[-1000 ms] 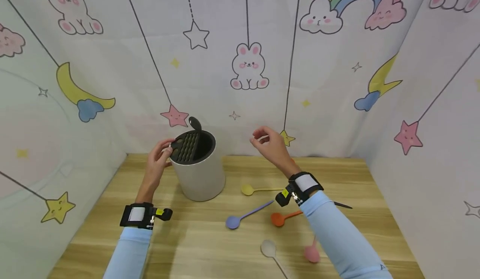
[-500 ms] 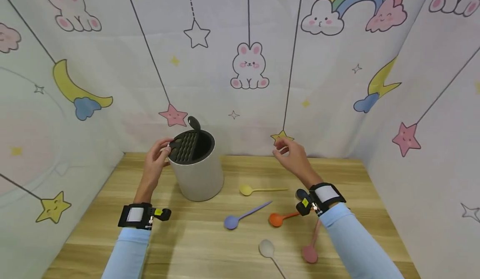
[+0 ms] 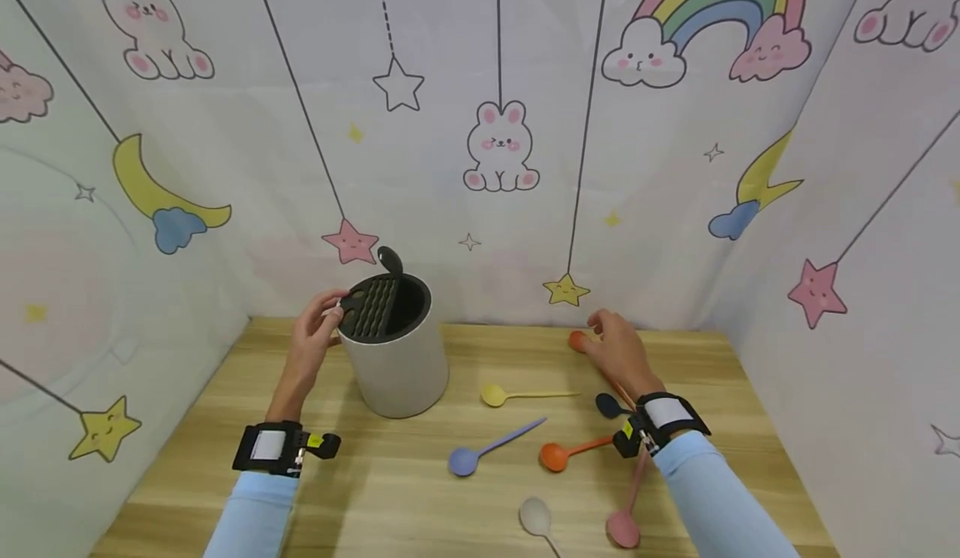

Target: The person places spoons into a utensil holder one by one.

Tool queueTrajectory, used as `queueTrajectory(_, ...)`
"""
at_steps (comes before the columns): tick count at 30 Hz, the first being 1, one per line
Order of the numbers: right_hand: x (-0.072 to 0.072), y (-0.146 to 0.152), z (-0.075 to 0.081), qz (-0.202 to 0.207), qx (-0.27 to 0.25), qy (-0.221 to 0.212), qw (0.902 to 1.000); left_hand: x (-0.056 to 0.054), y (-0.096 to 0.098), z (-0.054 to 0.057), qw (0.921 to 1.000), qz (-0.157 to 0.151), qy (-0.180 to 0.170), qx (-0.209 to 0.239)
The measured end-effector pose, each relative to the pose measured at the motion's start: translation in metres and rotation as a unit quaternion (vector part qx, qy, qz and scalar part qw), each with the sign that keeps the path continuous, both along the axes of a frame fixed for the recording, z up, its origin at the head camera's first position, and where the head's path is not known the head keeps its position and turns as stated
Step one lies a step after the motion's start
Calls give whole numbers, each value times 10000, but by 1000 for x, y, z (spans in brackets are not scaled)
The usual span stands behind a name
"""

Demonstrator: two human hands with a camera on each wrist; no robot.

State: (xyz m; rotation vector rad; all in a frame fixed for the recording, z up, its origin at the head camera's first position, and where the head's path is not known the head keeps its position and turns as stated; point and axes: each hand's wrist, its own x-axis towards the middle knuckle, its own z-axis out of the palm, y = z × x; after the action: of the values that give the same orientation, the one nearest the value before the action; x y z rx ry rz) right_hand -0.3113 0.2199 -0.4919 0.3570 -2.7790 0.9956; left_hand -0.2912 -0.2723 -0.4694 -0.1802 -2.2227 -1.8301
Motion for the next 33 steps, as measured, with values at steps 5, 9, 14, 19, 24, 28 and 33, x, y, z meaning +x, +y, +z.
queueTrajectory(5, -2, 10, -16, -253, 349, -376, 9984, -1, 0, -9, 9999, 119, 96, 15)
queueTrajectory(9, -7, 14, -25, -372, 452, -646, 9962, -2, 0, -9, 9997, 148, 211, 24)
queueTrajectory(14, -16, 16, -33, -372, 677, -646, 9949, -4, 1, -7, 9996, 130, 266, 47)
queueTrajectory(19, -26, 16, -40, -346, 916, -567, 9936, -5, 1, -5, 9994, 169, 305, 10)
queueTrajectory(24, -29, 14, -47, -395, 968, -546, 9930, -4, 0, -6, 9994, 176, 305, 9)
queueTrajectory(28, -27, 14, -55, -415, 1092, -706, 9906, 2, 1, -9, 9997, 182, 182, 7)
queueTrajectory(33, -27, 13, -62, -377, 1178, -786, 9892, 7, 2, -7, 9997, 223, 79, -34)
